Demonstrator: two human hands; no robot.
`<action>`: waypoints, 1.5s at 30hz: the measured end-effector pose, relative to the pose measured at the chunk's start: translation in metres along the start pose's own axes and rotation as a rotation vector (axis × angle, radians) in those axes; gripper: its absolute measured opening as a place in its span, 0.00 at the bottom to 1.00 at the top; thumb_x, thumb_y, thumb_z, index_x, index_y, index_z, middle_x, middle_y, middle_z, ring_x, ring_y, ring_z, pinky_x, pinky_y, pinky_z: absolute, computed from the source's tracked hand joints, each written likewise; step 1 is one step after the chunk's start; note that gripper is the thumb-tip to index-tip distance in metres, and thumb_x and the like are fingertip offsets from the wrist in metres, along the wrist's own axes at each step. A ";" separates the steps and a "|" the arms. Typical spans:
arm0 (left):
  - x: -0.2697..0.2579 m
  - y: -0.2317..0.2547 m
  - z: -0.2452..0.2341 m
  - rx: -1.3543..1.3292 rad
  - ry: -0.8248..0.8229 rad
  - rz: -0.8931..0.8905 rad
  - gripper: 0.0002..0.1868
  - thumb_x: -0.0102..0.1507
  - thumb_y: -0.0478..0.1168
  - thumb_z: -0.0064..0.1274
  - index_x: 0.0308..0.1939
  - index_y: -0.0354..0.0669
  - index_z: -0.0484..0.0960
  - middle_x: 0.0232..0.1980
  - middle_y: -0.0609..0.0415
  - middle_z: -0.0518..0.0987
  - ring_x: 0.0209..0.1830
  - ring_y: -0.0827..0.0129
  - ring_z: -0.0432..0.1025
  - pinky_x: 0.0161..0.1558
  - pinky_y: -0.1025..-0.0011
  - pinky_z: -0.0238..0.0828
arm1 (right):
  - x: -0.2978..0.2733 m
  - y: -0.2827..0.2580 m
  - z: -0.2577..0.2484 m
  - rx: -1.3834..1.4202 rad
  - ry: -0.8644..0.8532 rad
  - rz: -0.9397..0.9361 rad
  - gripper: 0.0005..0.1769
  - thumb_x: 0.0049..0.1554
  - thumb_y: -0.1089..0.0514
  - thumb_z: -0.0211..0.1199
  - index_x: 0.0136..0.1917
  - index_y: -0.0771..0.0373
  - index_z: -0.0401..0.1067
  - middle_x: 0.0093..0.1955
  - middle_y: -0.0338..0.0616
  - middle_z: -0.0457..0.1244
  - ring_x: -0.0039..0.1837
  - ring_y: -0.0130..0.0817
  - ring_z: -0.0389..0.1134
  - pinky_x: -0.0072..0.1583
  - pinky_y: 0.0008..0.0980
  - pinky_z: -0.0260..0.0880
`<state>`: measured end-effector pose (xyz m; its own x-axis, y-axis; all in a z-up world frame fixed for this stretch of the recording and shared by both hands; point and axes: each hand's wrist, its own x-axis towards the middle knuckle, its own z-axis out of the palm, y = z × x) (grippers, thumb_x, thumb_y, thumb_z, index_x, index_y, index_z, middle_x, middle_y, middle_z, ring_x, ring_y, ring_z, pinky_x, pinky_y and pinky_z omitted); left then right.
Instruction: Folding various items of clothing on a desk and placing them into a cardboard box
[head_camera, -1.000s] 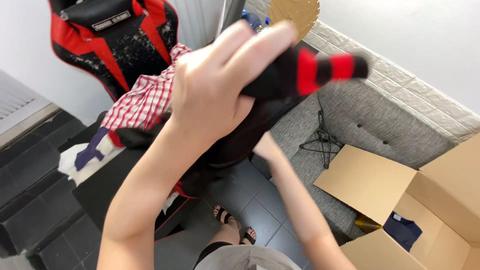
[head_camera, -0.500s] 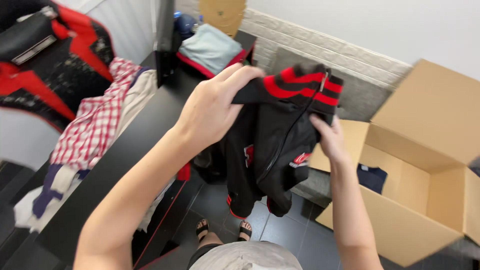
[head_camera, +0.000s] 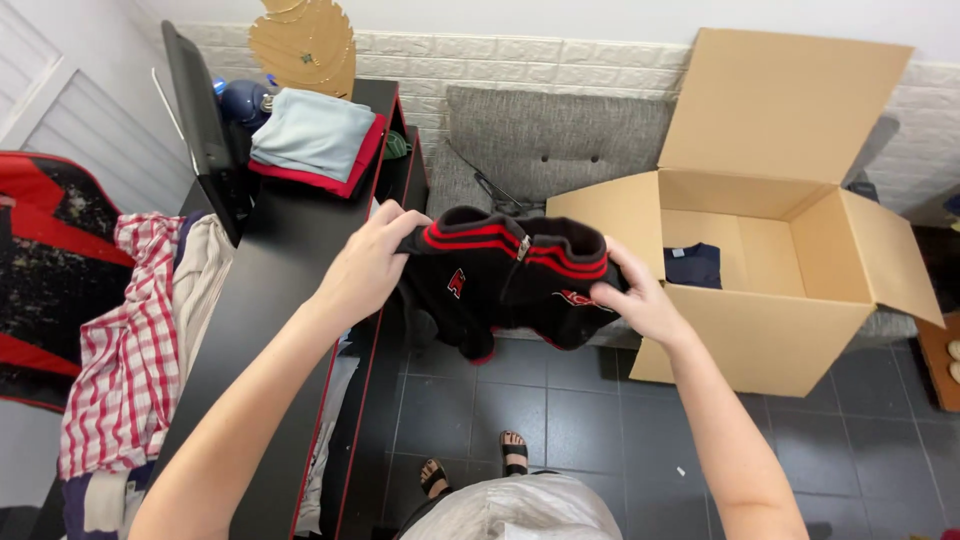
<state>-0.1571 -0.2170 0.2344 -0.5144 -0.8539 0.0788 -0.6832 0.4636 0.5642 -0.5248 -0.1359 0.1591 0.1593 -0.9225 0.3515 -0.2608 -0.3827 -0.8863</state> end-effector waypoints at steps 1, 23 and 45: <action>0.000 0.002 0.001 -0.001 -0.010 0.009 0.21 0.64 0.31 0.44 0.59 0.55 0.75 0.52 0.53 0.72 0.53 0.43 0.75 0.54 0.49 0.76 | -0.002 -0.003 0.004 -0.003 0.011 0.006 0.20 0.55 0.60 0.73 0.61 0.61 0.75 0.57 0.39 0.67 0.63 0.30 0.65 0.70 0.43 0.61; -0.018 -0.035 0.055 -0.244 -0.193 0.144 0.20 0.62 0.51 0.61 0.53 0.49 0.78 0.48 0.47 0.82 0.52 0.48 0.78 0.55 0.51 0.75 | -0.036 -0.035 0.030 -0.869 -0.024 0.212 0.12 0.56 0.64 0.65 0.54 0.57 0.72 0.49 0.47 0.69 0.57 0.53 0.72 0.60 0.48 0.72; -0.064 -0.156 0.065 -0.123 -0.080 -0.201 0.17 0.64 0.36 0.49 0.56 0.57 0.78 0.43 0.52 0.81 0.46 0.50 0.81 0.50 0.57 0.78 | -0.066 0.006 0.034 -1.041 0.183 0.278 0.19 0.57 0.60 0.62 0.62 0.47 0.72 0.58 0.30 0.65 0.63 0.38 0.71 0.62 0.39 0.72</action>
<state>-0.0513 -0.2198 0.0879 -0.4170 -0.9025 -0.1080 -0.7103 0.2495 0.6582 -0.5045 -0.0752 0.1207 -0.1512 -0.9438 0.2940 -0.9571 0.0655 -0.2821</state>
